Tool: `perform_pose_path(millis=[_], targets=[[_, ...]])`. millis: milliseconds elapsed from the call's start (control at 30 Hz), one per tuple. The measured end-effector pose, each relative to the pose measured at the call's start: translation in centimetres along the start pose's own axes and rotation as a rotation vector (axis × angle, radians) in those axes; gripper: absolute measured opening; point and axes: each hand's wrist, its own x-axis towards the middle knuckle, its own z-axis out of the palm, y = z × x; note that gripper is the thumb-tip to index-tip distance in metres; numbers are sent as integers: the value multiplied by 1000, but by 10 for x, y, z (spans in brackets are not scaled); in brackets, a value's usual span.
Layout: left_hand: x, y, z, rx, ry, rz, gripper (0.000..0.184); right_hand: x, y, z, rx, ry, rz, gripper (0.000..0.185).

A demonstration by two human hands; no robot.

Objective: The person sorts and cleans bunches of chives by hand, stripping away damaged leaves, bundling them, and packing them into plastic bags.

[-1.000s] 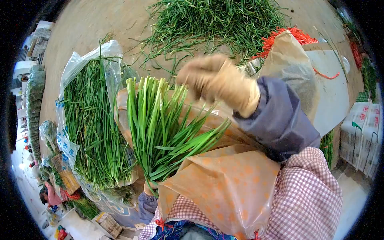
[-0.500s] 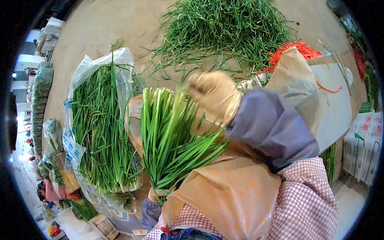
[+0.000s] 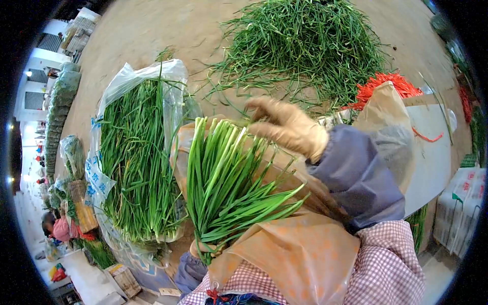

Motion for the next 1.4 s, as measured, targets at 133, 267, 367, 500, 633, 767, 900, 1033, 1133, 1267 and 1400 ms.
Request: perform_pose_path(millis=[133, 267, 367, 500, 633, 767, 900, 1033, 1133, 1267, 1400], targets=[[-3, -3, -2, -9, 1, -9, 54, 8, 3, 22, -156, -44, 119, 27], [-4, -5, -4, -17, 1, -14, 54, 6, 9, 20, -278, 2, -141, 18], [-4, -7, -5, -22, -6, -15, 54, 9, 4, 14, -740, 37, -427, 17], [-5, -8, -3, -41, 4, -9, 54, 9, -8, 6, -1229, -86, -556, 19], [-2, -9, -1, -53, 4, 3, 54, 18, -2, -26, -1230, 97, -791, 6], [-1, -9, -1, -64, 6, 17, 53, 25, -6, -98, -1228, 594, -4, 21], [-1, -7, -2, -74, 2, 7, 53, 8, -16, -46, -575, 333, -219, 36], [-4, -7, -1, -73, 3, -14, 53, 18, -24, 11, -463, -91, -238, 51], [-8, -7, -1, -73, 1, -20, 53, 31, -14, 41, -92, -179, 141, 29], [-11, -10, -2, -92, 6, -30, 52, 31, -8, 35, -784, -40, -434, 14], [-10, -11, -4, -99, -8, -31, 52, 35, 29, 4, -237, 305, -291, 22]])
